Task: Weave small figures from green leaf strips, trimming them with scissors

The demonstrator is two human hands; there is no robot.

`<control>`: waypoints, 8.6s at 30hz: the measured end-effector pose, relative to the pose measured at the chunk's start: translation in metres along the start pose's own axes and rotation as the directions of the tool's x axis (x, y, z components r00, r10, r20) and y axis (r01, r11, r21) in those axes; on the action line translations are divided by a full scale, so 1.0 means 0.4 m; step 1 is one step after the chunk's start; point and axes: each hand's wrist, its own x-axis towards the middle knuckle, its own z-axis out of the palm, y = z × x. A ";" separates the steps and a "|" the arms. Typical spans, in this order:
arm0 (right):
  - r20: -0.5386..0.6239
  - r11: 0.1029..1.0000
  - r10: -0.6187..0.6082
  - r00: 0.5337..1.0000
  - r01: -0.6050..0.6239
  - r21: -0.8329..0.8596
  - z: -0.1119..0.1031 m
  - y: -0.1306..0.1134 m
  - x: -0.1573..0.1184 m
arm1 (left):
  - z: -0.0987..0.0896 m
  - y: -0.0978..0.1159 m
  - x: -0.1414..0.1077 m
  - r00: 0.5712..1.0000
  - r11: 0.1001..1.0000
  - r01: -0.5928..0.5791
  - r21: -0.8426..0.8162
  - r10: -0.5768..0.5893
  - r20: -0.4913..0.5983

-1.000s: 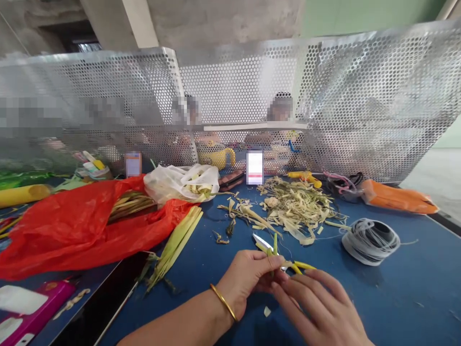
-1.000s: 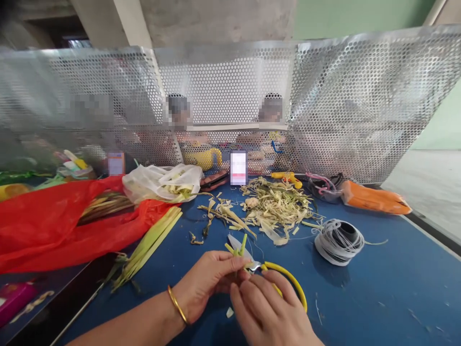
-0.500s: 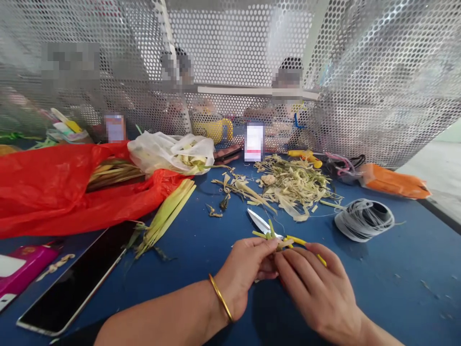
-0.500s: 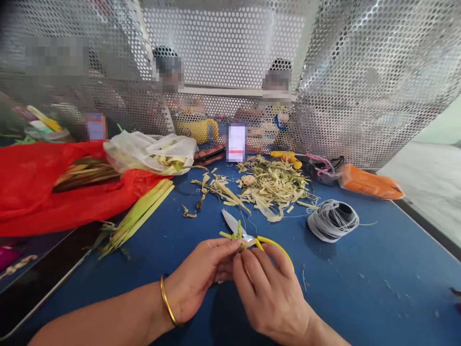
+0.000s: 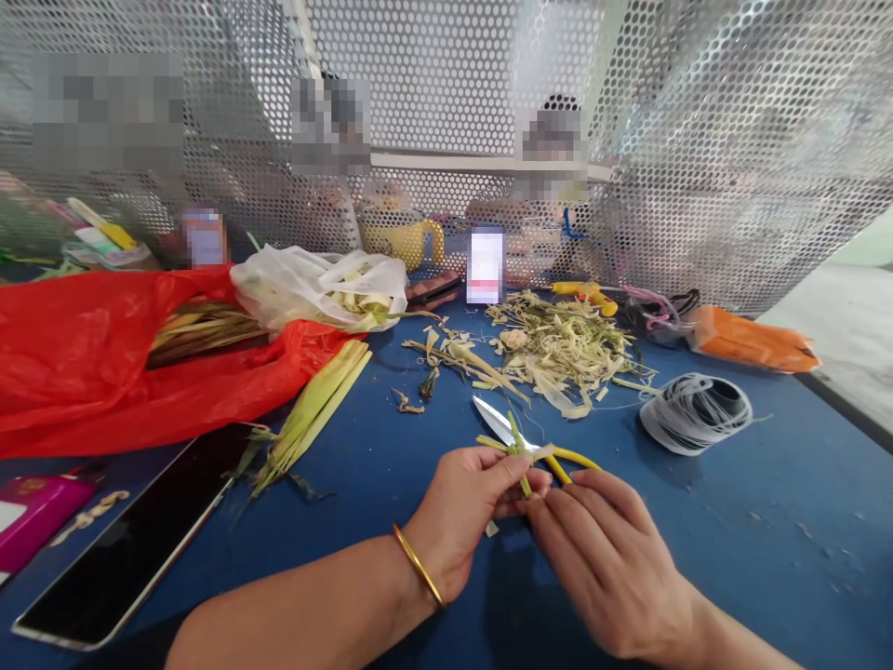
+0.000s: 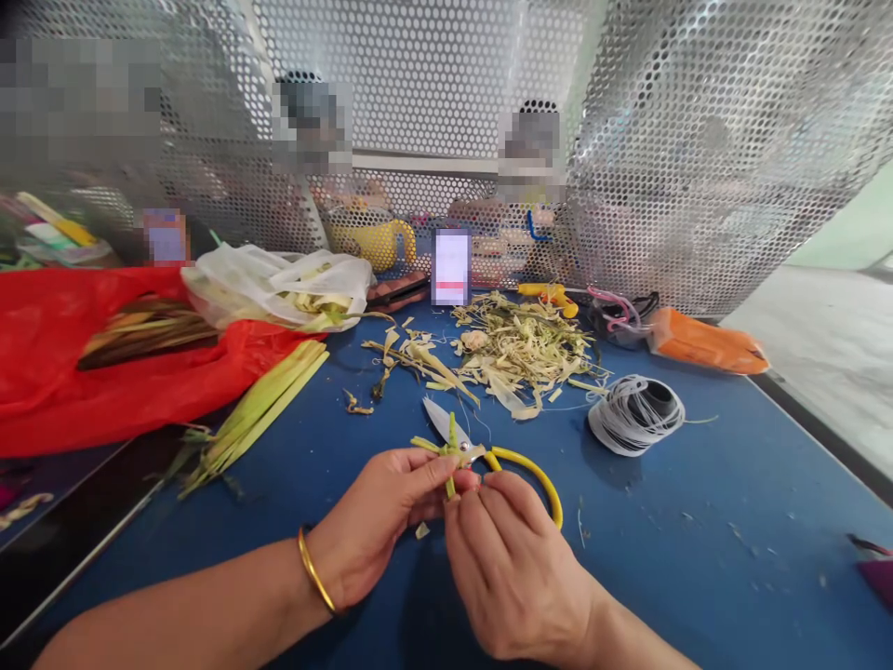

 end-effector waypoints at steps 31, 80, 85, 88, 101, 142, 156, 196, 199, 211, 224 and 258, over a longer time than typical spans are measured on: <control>0.380 0.614 0.518 0.767 -0.642 0.459 0.019 0.016 0.003 | -0.017 0.009 0.002 0.992 0.982 0.004 0.191 -0.029 0.127; 0.485 0.135 0.686 0.542 -0.750 0.647 -0.004 -0.003 0.013 | -0.007 0.004 -0.045 0.930 0.576 -0.273 0.770 -0.047 0.365; 0.465 0.131 0.709 0.530 -0.746 0.653 -0.003 0.009 0.019 | -0.003 -0.001 -0.038 0.935 0.649 -0.269 0.711 -0.002 0.355; 0.492 0.026 0.747 0.448 -0.759 0.651 -0.005 0.039 0.023 | 0.000 0.011 -0.031 0.963 0.767 -0.177 0.616 0.008 0.268; 0.782 -0.504 0.540 0.310 -0.625 0.596 0.005 0.034 0.020 | 0.001 0.033 -0.025 0.971 0.902 -0.088 0.423 -0.018 0.240; 0.389 0.626 0.492 0.779 -0.627 0.464 0.008 -0.051 0.008 | 0.017 -0.004 -0.014 0.992 0.991 -0.128 0.048 0.127 0.022; 0.339 0.504 0.695 0.634 -0.766 0.399 -0.008 0.031 0.007 | -0.019 0.035 -0.006 0.996 0.995 0.008 0.095 -0.017 0.086; 0.405 0.829 0.377 0.833 -0.498 0.252 -0.004 0.042 0.013 | -0.025 0.057 -0.002 0.979 0.903 -0.095 0.419 0.008 0.204; 0.465 0.766 0.397 0.791 -0.565 0.307 -0.021 0.048 0.018 | -0.023 0.068 -0.007 0.976 0.897 -0.088 0.433 -0.009 0.218; 0.654 0.097 0.554 0.516 -0.820 0.564 0.013 0.056 0.004 | -0.018 0.022 -0.018 0.961 0.782 -0.115 0.613 -0.068 0.267; 0.519 0.208 0.658 0.546 -0.794 0.572 0.014 0.056 -0.001 | -0.017 0.015 -0.020 0.956 0.778 -0.206 0.593 0.032 0.290; 0.403 0.478 0.649 0.645 -0.758 0.444 -0.010 0.099 0.005 | -0.040 0.077 0.008 0.965 0.807 -0.251 0.535 0.255 0.069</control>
